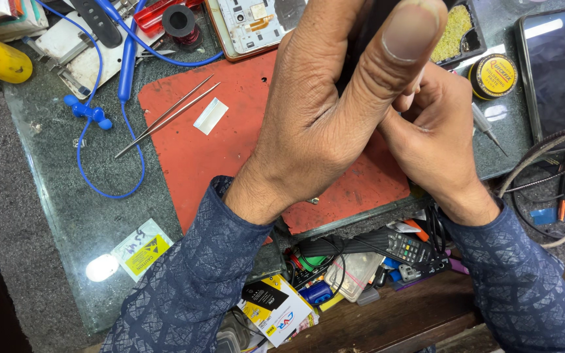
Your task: The person uses a hot air gun and tweezers to reflow solder and reposition a small component on a green circuit board. The person repeatedly heats the component and adjusts its position with tweezers while the board rests on a red mat.
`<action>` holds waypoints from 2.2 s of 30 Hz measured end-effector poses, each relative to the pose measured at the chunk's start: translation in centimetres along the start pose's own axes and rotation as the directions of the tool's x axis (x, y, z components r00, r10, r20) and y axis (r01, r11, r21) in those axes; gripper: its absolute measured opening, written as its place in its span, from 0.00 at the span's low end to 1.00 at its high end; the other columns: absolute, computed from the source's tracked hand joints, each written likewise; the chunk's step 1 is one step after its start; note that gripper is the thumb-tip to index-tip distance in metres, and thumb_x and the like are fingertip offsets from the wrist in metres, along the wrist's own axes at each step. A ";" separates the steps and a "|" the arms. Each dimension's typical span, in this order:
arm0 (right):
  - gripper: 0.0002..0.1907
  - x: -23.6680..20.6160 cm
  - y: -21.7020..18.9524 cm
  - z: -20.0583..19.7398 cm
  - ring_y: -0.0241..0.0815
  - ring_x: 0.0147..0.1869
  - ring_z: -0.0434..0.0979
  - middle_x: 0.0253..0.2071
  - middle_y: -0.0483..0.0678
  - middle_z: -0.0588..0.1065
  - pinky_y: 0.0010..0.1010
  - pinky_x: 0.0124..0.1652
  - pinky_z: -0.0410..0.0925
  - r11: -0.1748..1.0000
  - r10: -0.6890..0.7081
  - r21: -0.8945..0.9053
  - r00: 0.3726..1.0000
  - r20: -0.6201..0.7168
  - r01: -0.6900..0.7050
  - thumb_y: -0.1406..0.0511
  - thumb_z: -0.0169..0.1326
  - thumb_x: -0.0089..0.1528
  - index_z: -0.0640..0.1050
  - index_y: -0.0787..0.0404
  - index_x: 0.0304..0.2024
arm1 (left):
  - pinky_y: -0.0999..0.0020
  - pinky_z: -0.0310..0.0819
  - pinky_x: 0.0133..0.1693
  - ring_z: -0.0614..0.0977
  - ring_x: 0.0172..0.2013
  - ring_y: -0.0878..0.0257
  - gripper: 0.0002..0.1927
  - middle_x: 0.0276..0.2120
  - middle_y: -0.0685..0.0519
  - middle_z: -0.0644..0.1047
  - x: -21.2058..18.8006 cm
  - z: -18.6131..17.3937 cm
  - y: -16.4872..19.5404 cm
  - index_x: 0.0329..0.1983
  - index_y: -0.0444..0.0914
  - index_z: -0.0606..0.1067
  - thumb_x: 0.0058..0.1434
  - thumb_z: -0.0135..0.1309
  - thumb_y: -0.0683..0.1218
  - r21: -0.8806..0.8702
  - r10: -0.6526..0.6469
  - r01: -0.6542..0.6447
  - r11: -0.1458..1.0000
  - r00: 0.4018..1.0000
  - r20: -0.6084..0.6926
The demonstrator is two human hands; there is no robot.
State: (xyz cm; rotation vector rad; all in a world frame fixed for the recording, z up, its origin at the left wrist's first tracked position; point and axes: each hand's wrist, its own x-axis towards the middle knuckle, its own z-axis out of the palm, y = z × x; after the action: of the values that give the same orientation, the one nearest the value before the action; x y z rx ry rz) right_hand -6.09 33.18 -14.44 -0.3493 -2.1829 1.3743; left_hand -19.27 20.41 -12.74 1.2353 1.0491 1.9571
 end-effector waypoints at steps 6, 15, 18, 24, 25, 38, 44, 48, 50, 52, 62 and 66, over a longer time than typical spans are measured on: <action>0.17 0.0 0.0 0.0 0.24 0.36 0.57 0.31 0.33 0.62 0.18 0.36 0.55 1.000 0.003 0.003 1.000 0.000 -0.003 0.68 0.58 0.74 0.67 0.62 0.33 | 0.75 0.77 0.33 0.80 0.28 0.70 0.25 0.37 0.56 0.78 0.0 0.1 -0.1 0.70 0.42 0.62 0.81 0.46 0.61 0.000 -0.001 0.001 1.000 1.000 -0.003; 0.18 0.0 -0.1 0.1 0.24 0.36 0.56 0.30 0.33 0.61 0.18 0.36 0.54 1.000 0.008 -0.001 1.000 -0.005 -0.008 0.68 0.58 0.74 0.66 0.61 0.32 | 0.75 0.77 0.33 0.80 0.28 0.70 0.25 0.38 0.56 0.78 0.0 0.1 -0.2 0.70 0.42 0.62 0.81 0.47 0.61 0.003 -0.001 0.001 1.000 1.000 -0.006; 0.18 0.0 -0.2 0.0 0.24 0.36 0.57 0.30 0.33 0.61 0.18 0.36 0.54 1.000 0.004 0.001 1.000 -0.001 -0.004 0.68 0.58 0.74 0.66 0.61 0.32 | 0.75 0.77 0.33 0.80 0.28 0.70 0.25 0.38 0.56 0.79 0.0 0.1 -0.2 0.70 0.42 0.62 0.81 0.47 0.61 0.002 -0.002 0.002 1.000 1.000 -0.005; 0.18 0.0 -0.2 0.0 0.24 0.36 0.57 0.30 0.33 0.62 0.18 0.37 0.55 1.000 -0.004 0.008 1.000 0.007 0.004 0.67 0.58 0.75 0.66 0.61 0.32 | 0.75 0.77 0.33 0.80 0.28 0.70 0.25 0.38 0.56 0.79 0.0 0.2 -0.2 0.70 0.42 0.62 0.81 0.47 0.61 0.000 -0.001 0.001 1.000 1.000 -0.008; 0.18 0.0 -0.2 0.0 0.24 0.36 0.58 0.30 0.33 0.62 0.18 0.37 0.55 1.000 -0.005 0.013 1.000 0.007 0.005 0.67 0.58 0.75 0.66 0.61 0.32 | 0.74 0.77 0.33 0.81 0.27 0.70 0.25 0.38 0.56 0.79 0.0 0.2 -0.2 0.70 0.42 0.62 0.81 0.47 0.61 0.000 0.000 0.000 1.000 1.000 -0.007; 0.16 0.0 0.0 0.0 0.24 0.38 0.58 0.32 0.33 0.62 0.17 0.39 0.56 0.999 -0.006 0.038 1.000 0.003 0.006 0.69 0.58 0.75 0.67 0.61 0.34 | 0.74 0.78 0.32 0.81 0.27 0.70 0.25 0.38 0.56 0.79 0.0 -0.1 -0.2 0.70 0.42 0.63 0.81 0.47 0.62 0.000 0.004 -0.004 1.000 1.000 -0.007; 0.15 0.0 -0.1 0.0 0.24 0.38 0.58 0.32 0.33 0.62 0.17 0.39 0.56 1.000 -0.006 0.031 1.000 0.001 0.006 0.71 0.56 0.74 0.67 0.62 0.34 | 0.74 0.78 0.32 0.81 0.27 0.70 0.26 0.38 0.57 0.80 0.0 0.0 -0.2 0.70 0.42 0.63 0.81 0.47 0.62 0.000 0.003 -0.003 1.000 1.000 -0.004; 0.14 0.1 -0.1 0.0 0.24 0.38 0.58 0.32 0.33 0.62 0.17 0.39 0.56 0.999 -0.002 0.035 1.000 0.003 0.002 0.70 0.57 0.74 0.68 0.62 0.34 | 0.74 0.78 0.32 0.81 0.27 0.70 0.26 0.39 0.57 0.80 0.1 -0.1 -0.2 0.70 0.42 0.63 0.81 0.48 0.62 -0.001 0.003 -0.003 1.000 1.000 -0.006; 0.15 0.0 -0.2 0.0 0.24 0.38 0.58 0.32 0.33 0.62 0.17 0.39 0.56 0.999 -0.002 0.036 1.000 0.000 0.002 0.70 0.57 0.74 0.68 0.62 0.34 | 0.74 0.78 0.32 0.82 0.27 0.70 0.26 0.39 0.57 0.80 0.1 -0.1 -0.2 0.70 0.42 0.63 0.81 0.48 0.62 0.000 0.003 -0.003 1.000 1.000 -0.006; 0.15 0.0 -0.2 0.1 0.24 0.38 0.58 0.32 0.33 0.62 0.17 0.39 0.56 0.999 -0.002 0.037 1.000 0.000 0.002 0.69 0.58 0.74 0.68 0.62 0.34 | 0.74 0.78 0.32 0.82 0.27 0.70 0.26 0.39 0.57 0.80 0.1 -0.1 -0.2 0.70 0.42 0.63 0.81 0.48 0.62 -0.001 0.004 -0.004 1.000 1.000 -0.007; 0.16 -0.1 0.0 -0.1 0.24 0.37 0.58 0.32 0.33 0.62 0.17 0.38 0.55 1.000 -0.007 0.029 1.000 0.001 0.007 0.69 0.58 0.75 0.68 0.62 0.34 | 0.74 0.78 0.32 0.82 0.27 0.70 0.26 0.39 0.57 0.81 0.1 0.0 -0.3 0.70 0.42 0.63 0.81 0.48 0.62 0.000 0.002 -0.002 1.000 1.000 -0.010; 0.15 -0.1 0.1 -0.1 0.23 0.37 0.58 0.32 0.33 0.62 0.17 0.38 0.55 0.999 -0.007 0.043 1.000 0.000 0.007 0.70 0.57 0.74 0.68 0.62 0.34 | 0.74 0.78 0.32 0.82 0.27 0.70 0.26 0.39 0.57 0.81 0.1 0.0 -0.3 0.70 0.42 0.64 0.81 0.48 0.62 -0.001 0.002 -0.002 1.000 1.000 -0.012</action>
State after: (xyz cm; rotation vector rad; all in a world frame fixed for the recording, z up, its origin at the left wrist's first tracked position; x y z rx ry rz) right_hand -6.00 33.25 -14.55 -0.3249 -2.1490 1.4152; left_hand -19.34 20.64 -12.91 1.2260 1.0530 1.9683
